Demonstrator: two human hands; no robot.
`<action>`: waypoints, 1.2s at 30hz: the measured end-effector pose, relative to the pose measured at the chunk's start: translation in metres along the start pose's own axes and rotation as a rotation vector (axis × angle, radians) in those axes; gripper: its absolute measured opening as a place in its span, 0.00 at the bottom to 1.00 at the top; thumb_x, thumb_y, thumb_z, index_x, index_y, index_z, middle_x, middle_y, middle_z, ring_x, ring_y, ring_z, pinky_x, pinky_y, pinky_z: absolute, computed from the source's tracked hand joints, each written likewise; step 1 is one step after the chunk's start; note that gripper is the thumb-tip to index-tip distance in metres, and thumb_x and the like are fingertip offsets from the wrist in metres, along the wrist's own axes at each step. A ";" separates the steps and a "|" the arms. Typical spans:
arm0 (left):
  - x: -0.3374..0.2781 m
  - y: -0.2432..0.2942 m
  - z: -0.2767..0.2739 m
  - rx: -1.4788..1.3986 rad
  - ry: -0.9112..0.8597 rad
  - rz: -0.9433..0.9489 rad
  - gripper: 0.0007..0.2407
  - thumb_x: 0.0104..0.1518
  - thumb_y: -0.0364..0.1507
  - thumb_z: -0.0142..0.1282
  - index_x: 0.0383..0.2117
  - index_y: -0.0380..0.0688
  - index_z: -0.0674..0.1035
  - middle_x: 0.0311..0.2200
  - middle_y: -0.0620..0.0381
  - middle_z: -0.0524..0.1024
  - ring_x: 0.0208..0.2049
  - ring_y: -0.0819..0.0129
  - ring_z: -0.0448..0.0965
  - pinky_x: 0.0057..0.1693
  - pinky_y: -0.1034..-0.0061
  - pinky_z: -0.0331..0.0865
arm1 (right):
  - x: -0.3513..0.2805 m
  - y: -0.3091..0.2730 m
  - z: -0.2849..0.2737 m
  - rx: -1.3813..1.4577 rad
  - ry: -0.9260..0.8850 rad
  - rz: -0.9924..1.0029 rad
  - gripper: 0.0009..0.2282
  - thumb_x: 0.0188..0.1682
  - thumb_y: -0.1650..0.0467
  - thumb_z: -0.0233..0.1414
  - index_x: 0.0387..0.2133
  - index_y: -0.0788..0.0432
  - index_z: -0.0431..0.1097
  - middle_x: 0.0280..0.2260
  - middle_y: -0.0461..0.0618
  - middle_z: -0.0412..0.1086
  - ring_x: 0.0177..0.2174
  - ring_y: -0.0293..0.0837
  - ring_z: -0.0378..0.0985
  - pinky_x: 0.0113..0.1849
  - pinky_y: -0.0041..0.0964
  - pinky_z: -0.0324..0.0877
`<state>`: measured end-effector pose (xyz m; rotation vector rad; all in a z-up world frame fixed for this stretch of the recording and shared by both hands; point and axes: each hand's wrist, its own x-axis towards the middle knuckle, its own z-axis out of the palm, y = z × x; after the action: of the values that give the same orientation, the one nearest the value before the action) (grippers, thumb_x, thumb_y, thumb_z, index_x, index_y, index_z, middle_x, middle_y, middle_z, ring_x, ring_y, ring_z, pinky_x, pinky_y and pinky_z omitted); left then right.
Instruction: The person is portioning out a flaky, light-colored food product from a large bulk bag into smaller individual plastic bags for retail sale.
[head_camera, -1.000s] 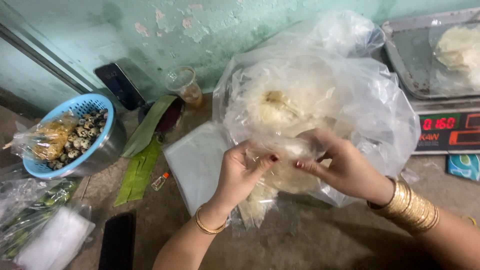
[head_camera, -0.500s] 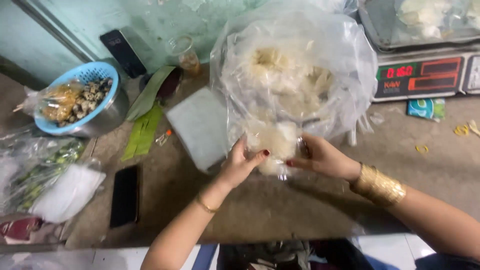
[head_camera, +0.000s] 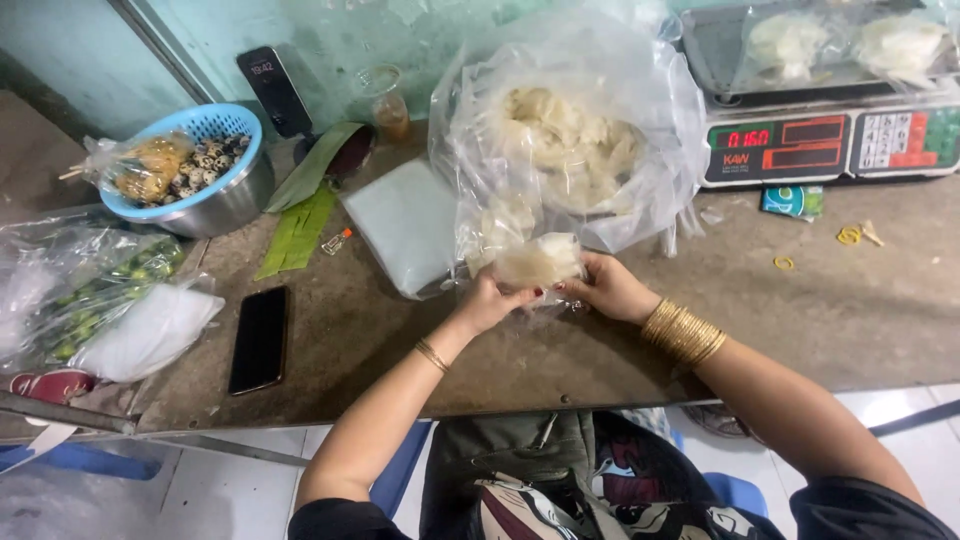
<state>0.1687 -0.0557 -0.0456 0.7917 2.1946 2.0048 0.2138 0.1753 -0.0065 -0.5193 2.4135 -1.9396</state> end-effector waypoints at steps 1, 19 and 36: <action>0.001 0.012 0.000 -0.001 0.005 0.003 0.19 0.44 0.28 0.77 0.41 0.40 0.80 0.37 0.50 0.83 0.41 0.67 0.81 0.47 0.63 0.76 | 0.002 0.008 -0.004 -0.003 -0.004 -0.003 0.08 0.47 0.71 0.63 0.30 0.64 0.71 0.18 0.52 0.74 0.14 0.39 0.73 0.21 0.32 0.71; -0.008 0.037 0.013 0.081 0.010 -0.160 0.17 0.45 0.30 0.75 0.40 0.40 0.82 0.37 0.50 0.83 0.43 0.62 0.83 0.50 0.66 0.76 | -0.017 -0.013 0.004 -0.069 0.028 -0.096 0.17 0.40 0.72 0.68 0.40 0.60 0.71 0.33 0.47 0.74 0.39 0.40 0.74 0.47 0.38 0.70; 0.009 -0.016 0.003 -0.311 0.086 -0.072 0.11 0.54 0.30 0.70 0.39 0.48 0.80 0.36 0.63 0.82 0.40 0.78 0.80 0.51 0.74 0.77 | -0.017 -0.060 -0.008 0.043 -0.095 0.105 0.14 0.41 0.82 0.59 0.38 0.62 0.64 0.27 0.42 0.63 0.29 0.37 0.76 0.32 0.31 0.74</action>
<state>0.1574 -0.0494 -0.0582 0.5889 1.8508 2.3021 0.2433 0.1762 0.0485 -0.4620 2.2873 -1.8759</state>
